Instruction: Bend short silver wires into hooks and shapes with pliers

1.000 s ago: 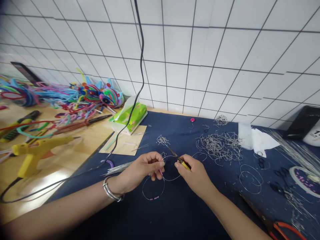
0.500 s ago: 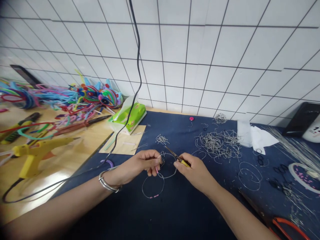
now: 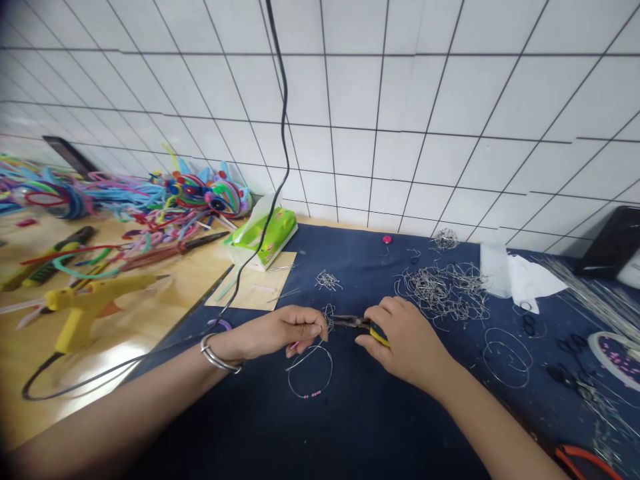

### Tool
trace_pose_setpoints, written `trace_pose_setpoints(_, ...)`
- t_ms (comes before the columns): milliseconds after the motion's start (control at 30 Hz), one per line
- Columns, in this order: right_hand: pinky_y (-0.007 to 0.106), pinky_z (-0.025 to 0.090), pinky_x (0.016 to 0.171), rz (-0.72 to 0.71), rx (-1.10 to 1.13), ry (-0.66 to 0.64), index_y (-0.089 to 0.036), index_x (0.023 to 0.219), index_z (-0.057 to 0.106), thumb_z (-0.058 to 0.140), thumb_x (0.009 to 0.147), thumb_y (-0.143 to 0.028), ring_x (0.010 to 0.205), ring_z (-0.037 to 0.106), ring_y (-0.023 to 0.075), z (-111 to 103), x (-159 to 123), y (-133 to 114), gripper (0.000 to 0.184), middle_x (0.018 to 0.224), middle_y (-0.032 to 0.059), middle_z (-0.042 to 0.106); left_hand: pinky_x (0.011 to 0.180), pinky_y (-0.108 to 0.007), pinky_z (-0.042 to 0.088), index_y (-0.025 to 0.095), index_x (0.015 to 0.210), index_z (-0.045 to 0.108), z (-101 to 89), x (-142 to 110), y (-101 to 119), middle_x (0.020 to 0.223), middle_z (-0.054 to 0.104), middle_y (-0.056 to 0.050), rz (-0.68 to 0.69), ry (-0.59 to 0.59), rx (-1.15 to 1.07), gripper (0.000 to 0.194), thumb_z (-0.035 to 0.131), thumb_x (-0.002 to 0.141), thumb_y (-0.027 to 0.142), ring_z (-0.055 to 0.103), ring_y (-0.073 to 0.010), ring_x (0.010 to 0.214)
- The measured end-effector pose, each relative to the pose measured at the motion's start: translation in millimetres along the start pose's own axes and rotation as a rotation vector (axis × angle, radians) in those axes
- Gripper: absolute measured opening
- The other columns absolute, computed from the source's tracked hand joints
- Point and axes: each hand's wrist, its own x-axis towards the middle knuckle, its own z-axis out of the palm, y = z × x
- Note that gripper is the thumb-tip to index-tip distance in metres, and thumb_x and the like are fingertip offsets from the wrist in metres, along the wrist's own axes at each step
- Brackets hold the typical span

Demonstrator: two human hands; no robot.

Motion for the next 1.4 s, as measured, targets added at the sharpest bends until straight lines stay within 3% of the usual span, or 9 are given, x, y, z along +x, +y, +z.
trace_pose_setpoints(467, 0.032, 0.031, 0.066, -0.213, -0.403, 0.009, -0.019, 0.095, 0.053, 0.04, 0.086, -0.034, 0.075, 0.042, 0.0187, -7, -1, -12, 0.022, 0.082, 0.0068, 0.051, 0.044, -0.021, 0.029, 0.022, 0.086, 0.061, -3.1, -2, 0, 0.054, 0.04, 0.003, -0.022, -0.129, 0.099, 0.025, 0.042, 0.082, 0.037, 0.036, -0.008, 0.046)
trace_pose_setpoints(733, 0.031, 0.029, 0.062, -0.368, -0.522, 0.143, -0.019, 0.092, 0.053, 0.046, 0.084, -0.031, 0.067, 0.041, 0.0155, -3, -3, -9, 0.016, 0.074, 0.0031, 0.049, 0.043, -0.018, 0.027, 0.016, 0.085, 0.06, -6.0, -3, -2, 0.053, 0.038, 0.004, -0.025, -0.251, 0.048, 0.024, 0.042, 0.083, 0.032, 0.033, -0.0064, 0.046)
trace_pose_setpoints(900, 0.03, 0.029, 0.061, -0.368, -0.53, 0.167, -0.02, 0.092, 0.053, 0.048, 0.083, -0.034, 0.066, 0.04, 0.0149, -2, -4, -7, 0.018, 0.072, 0.0026, 0.049, 0.041, -0.018, 0.026, 0.015, 0.085, 0.061, -7.8, -5, -2, 0.05, 0.039, 0.004, -0.036, -0.297, 0.016, 0.023, 0.044, 0.082, 0.03, 0.033, -0.0057, 0.042)
trace_pose_setpoints(1100, 0.029, 0.029, 0.059, -0.248, -0.486, 0.132, -0.019, 0.093, 0.054, 0.046, 0.083, -0.036, 0.068, 0.04, 0.0159, 1, -5, -7, 0.021, 0.072, 0.0041, 0.049, 0.043, -0.019, 0.03, 0.017, 0.086, 0.063, -5.6, -3, 1, 0.052, 0.047, 0.003, 0.002, -0.171, 0.28, 0.023, 0.043, 0.081, 0.029, 0.042, -0.0076, 0.045)
trace_pose_setpoints(1300, 0.028, 0.027, 0.055, -0.096, -0.418, 0.088, -0.02, 0.09, 0.055, 0.043, 0.084, -0.039, 0.067, 0.042, 0.0164, 11, -4, -13, 0.023, 0.072, 0.0044, 0.049, 0.053, -0.024, 0.029, 0.017, 0.07, 0.059, 7.5, -3, 2, 0.063, 0.057, -0.003, 0.19, 0.232, 0.865, 0.024, 0.041, 0.082, 0.027, 0.047, -0.0116, 0.055)
trace_pose_setpoints(1400, 0.027, 0.028, 0.055, 0.031, -0.308, 0.095, -0.021, 0.089, 0.055, 0.043, 0.083, -0.043, 0.068, 0.045, 0.0164, 17, -5, -14, 0.026, 0.074, 0.0044, 0.051, 0.053, -0.025, 0.027, 0.017, 0.07, 0.058, 12.4, -5, 1, 0.063, 0.057, -0.003, 0.208, 0.291, 0.947, 0.025, 0.04, 0.083, 0.029, 0.047, -0.0121, 0.055)
